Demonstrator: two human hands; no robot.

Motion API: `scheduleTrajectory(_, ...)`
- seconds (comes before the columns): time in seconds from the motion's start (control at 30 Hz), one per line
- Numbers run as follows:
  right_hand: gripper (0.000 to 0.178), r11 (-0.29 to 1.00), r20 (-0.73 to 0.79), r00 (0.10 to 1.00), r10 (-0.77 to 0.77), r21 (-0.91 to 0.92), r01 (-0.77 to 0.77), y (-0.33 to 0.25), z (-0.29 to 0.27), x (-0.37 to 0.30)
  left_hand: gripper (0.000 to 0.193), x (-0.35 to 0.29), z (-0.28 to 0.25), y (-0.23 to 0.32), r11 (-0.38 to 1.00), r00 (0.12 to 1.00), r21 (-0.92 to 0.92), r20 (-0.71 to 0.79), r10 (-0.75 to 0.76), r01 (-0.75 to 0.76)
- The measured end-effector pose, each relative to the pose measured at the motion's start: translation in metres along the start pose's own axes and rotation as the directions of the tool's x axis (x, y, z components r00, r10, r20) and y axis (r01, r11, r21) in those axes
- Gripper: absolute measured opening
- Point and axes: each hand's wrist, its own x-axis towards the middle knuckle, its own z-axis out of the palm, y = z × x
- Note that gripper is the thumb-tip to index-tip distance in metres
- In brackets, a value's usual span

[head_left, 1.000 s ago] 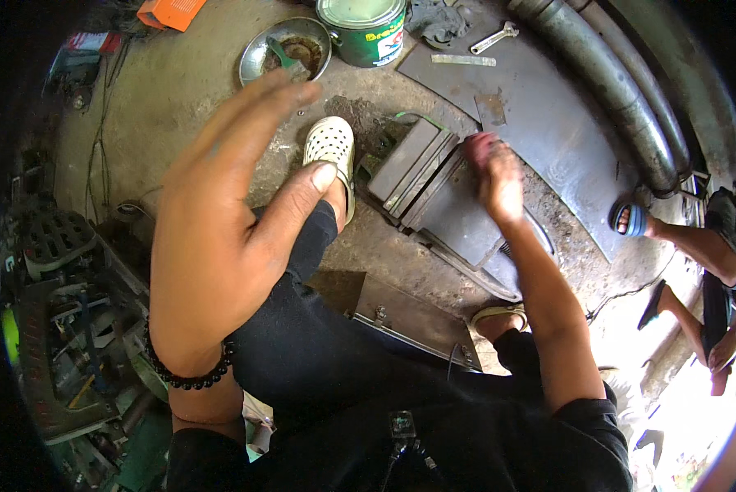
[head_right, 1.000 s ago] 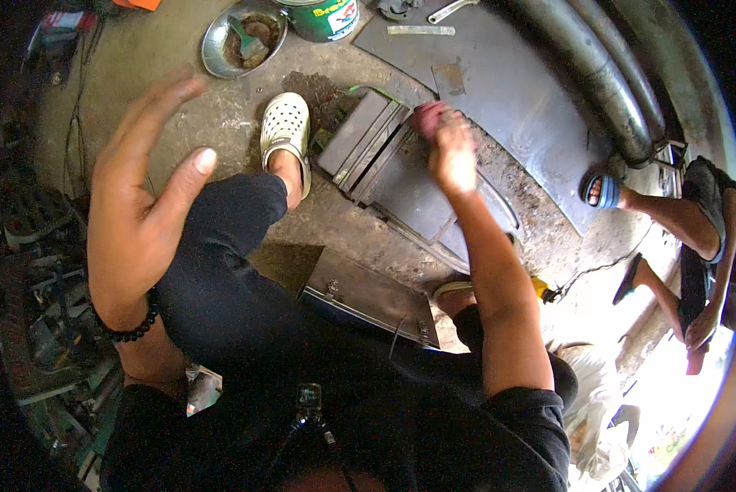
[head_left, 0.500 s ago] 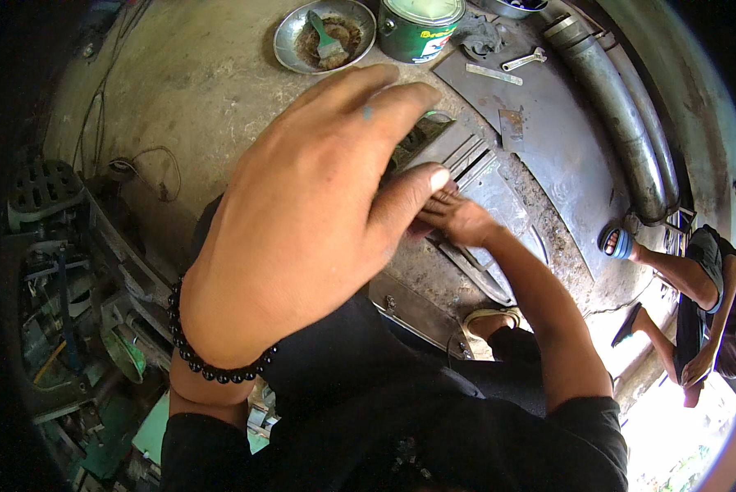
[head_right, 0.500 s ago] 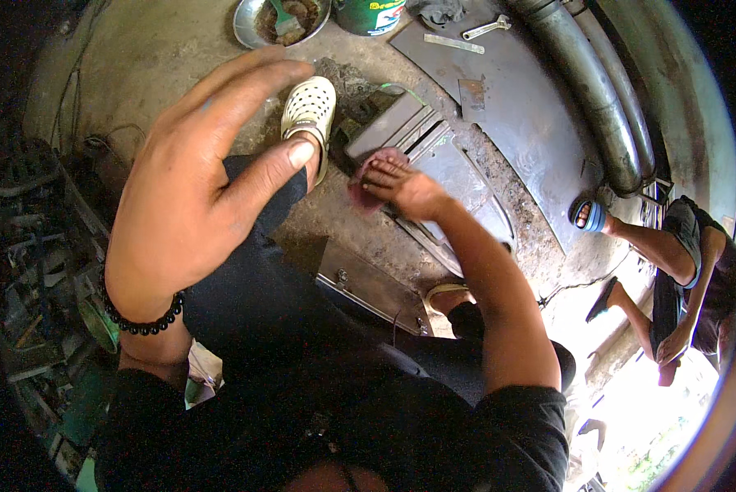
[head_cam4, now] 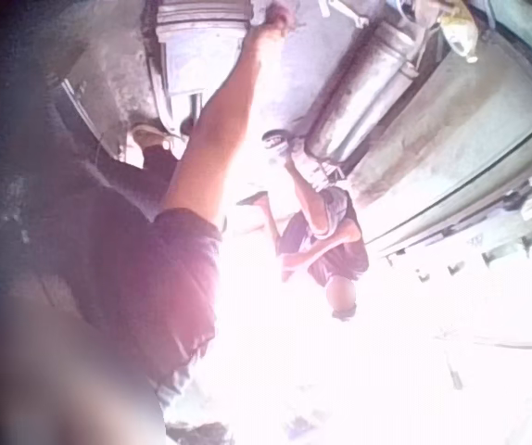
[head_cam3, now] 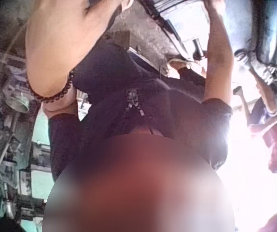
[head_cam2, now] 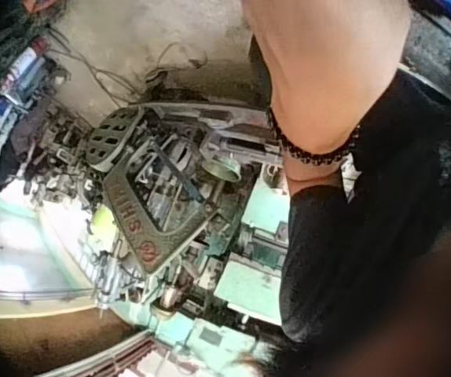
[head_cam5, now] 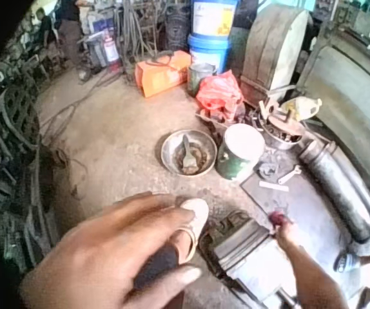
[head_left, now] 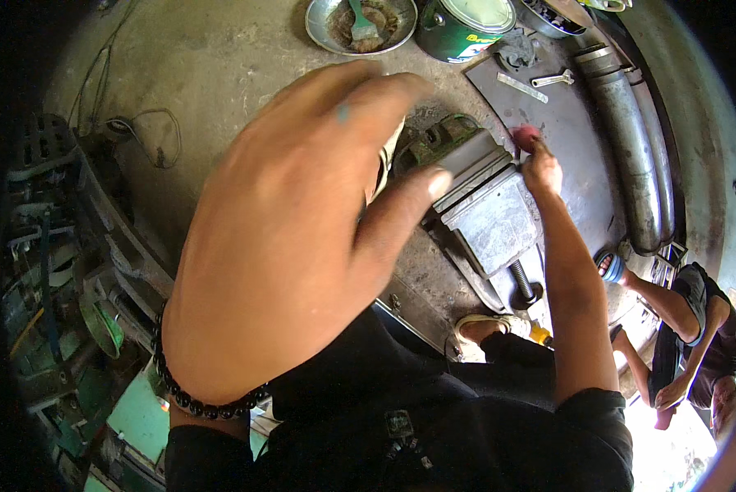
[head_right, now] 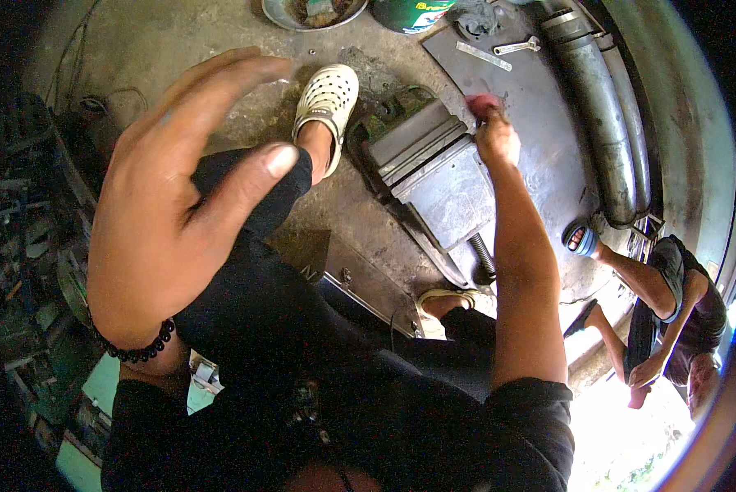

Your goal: The person cleans a metal part by hand, then uses a cloth to wipe it. They also pour a liquid from a bottle into a bowl containing a brush.

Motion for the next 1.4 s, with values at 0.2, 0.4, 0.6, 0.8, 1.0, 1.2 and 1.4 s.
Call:
scheduleTrajectory(0.2,0.049,0.362,0.448,0.241,-0.861,0.205,0.909,0.005,0.032,-0.020,0.039,-0.004,-0.010,-0.004,1.000,0.997,0.007,0.068,-0.022,0.022)
scheduleTrajectory(0.4,0.034,0.968,-0.014,0.978,-0.208,0.139,0.208,-0.013,0.000,0.021,0.041,-0.008,-0.016,-0.015,0.997,0.992,0.000,0.107,-0.072,0.072)
scheduleTrajectory(0.6,0.049,0.792,0.119,0.816,-0.566,-0.198,0.578,-0.051,0.135,-0.109,0.043,-0.012,-0.019,-0.012,0.995,0.985,0.008,0.138,-0.103,0.103)
scheduleTrajectory(0.8,0.019,0.742,0.437,0.630,-0.642,0.146,0.655,-0.036,0.089,-0.245,0.045,-0.026,-0.024,-0.012,0.990,0.978,0.036,0.160,-0.137,0.133)
scheduleTrajectory(1.0,0.030,0.912,0.443,0.836,-0.324,-0.090,0.401,-0.136,0.090,-0.158,0.047,-0.047,-0.027,-0.011,0.980,0.962,0.099,0.198,-0.190,0.173)
scheduleTrajectory(1.2,0.040,0.914,0.130,0.913,-0.386,-0.084,0.398,-0.186,0.123,-0.097,0.048,-0.058,-0.031,-0.015,0.936,0.897,0.223,0.294,-0.330,0.271)
scheduleTrajectory(1.4,0.024,0.967,0.685,0.706,0.178,-0.255,0.003,-0.150,0.143,-0.139,0.053,-0.056,-0.039,-0.021,0.957,0.905,0.192,0.326,-0.273,0.219)
